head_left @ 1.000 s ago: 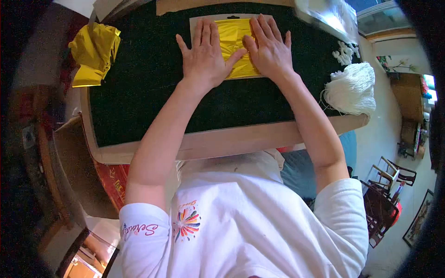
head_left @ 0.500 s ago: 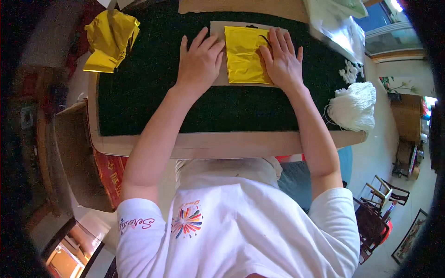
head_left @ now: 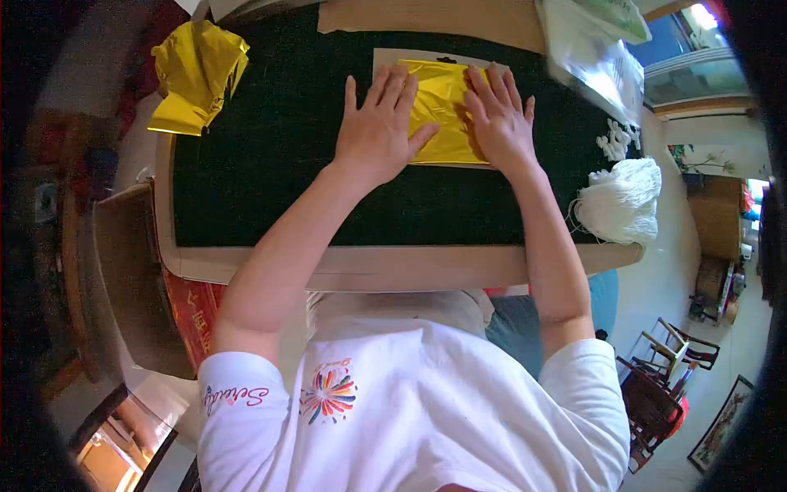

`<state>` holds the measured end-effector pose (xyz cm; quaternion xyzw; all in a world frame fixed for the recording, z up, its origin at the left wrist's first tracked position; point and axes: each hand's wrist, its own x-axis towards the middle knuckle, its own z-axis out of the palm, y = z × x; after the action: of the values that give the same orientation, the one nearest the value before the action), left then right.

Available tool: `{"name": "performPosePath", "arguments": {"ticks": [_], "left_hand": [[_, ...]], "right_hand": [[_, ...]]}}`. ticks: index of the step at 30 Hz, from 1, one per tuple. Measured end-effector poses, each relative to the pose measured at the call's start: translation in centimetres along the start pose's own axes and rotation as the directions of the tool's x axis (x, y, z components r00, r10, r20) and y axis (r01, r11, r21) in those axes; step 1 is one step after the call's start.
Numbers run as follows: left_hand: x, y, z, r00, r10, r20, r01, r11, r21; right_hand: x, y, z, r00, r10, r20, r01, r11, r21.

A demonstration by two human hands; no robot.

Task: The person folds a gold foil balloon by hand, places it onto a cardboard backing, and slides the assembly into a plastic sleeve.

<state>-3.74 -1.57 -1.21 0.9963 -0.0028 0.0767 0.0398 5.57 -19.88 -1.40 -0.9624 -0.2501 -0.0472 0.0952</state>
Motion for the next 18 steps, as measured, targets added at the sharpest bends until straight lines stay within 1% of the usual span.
{"name": "performPosePath", "arguments": {"ticks": [2,3,5,6,8,9,11,12,13,14,15,16,17,18], "left_hand": [[0.0,0.0,0.1,1.0,-0.021,0.02,0.021,1.0,-0.016],[0.0,-0.1,0.1,1.0,-0.018,0.022,0.019,1.0,-0.016],[0.0,0.0,-0.1,0.999,-0.026,0.026,0.027,0.999,-0.019],[0.1,0.0,-0.2,1.0,-0.017,0.023,0.017,1.0,-0.021],[0.1,0.0,-0.2,0.999,-0.031,0.036,0.032,0.999,-0.039],[0.1,-0.1,-0.1,0.999,-0.022,0.028,0.024,0.999,-0.04],[0.1,-0.3,0.0,0.999,-0.012,0.04,0.013,1.0,-0.018],[0.1,-0.2,-0.2,0.999,-0.005,0.036,0.006,1.0,-0.016],[0.1,-0.2,-0.4,0.999,-0.006,0.036,0.008,0.998,-0.056],[0.2,-0.2,-0.6,0.999,-0.007,0.035,0.01,0.995,-0.096],[0.3,-0.4,-0.5,0.999,0.0,0.033,0.003,0.996,-0.092],[0.2,-0.7,-0.2,1.0,0.012,-0.025,-0.016,0.987,-0.162],[0.2,-1.0,0.1,0.996,0.021,-0.082,-0.039,0.972,-0.231],[0.1,-1.1,0.2,0.996,0.031,-0.08,-0.048,0.972,-0.229]], "right_hand": [[0.2,0.6,-0.2,1.0,0.012,0.016,-0.015,0.977,0.213],[0.2,0.7,0.0,1.0,0.015,0.016,-0.018,0.977,0.213],[-0.2,0.8,0.4,0.999,-0.025,-0.034,0.027,0.996,0.082],[-0.2,0.8,0.1,0.999,-0.017,-0.039,0.02,0.997,0.079],[0.0,1.0,-0.8,0.999,0.031,0.009,-0.032,0.961,0.275],[0.1,1.5,-1.0,0.999,0.037,0.001,-0.036,0.962,0.271],[0.3,3.2,-0.9,0.985,0.134,-0.111,-0.047,0.822,0.567],[0.4,3.5,-1.3,0.973,0.148,-0.176,-0.026,0.833,0.553],[0.2,3.7,-1.4,0.971,0.154,-0.181,-0.028,0.832,0.555],[0.0,3.8,-1.7,0.976,0.169,-0.141,-0.071,0.847,0.526],[-0.2,3.8,-1.9,0.978,0.185,-0.1,-0.112,0.861,0.496],[-0.2,3.9,-1.8,0.976,0.192,-0.104,-0.116,0.859,0.499],[-0.1,4.0,-1.5,0.979,0.151,-0.135,-0.067,0.871,0.486],[-0.1,3.8,-1.5,0.98,0.11,-0.165,-0.019,0.882,0.471]]}}
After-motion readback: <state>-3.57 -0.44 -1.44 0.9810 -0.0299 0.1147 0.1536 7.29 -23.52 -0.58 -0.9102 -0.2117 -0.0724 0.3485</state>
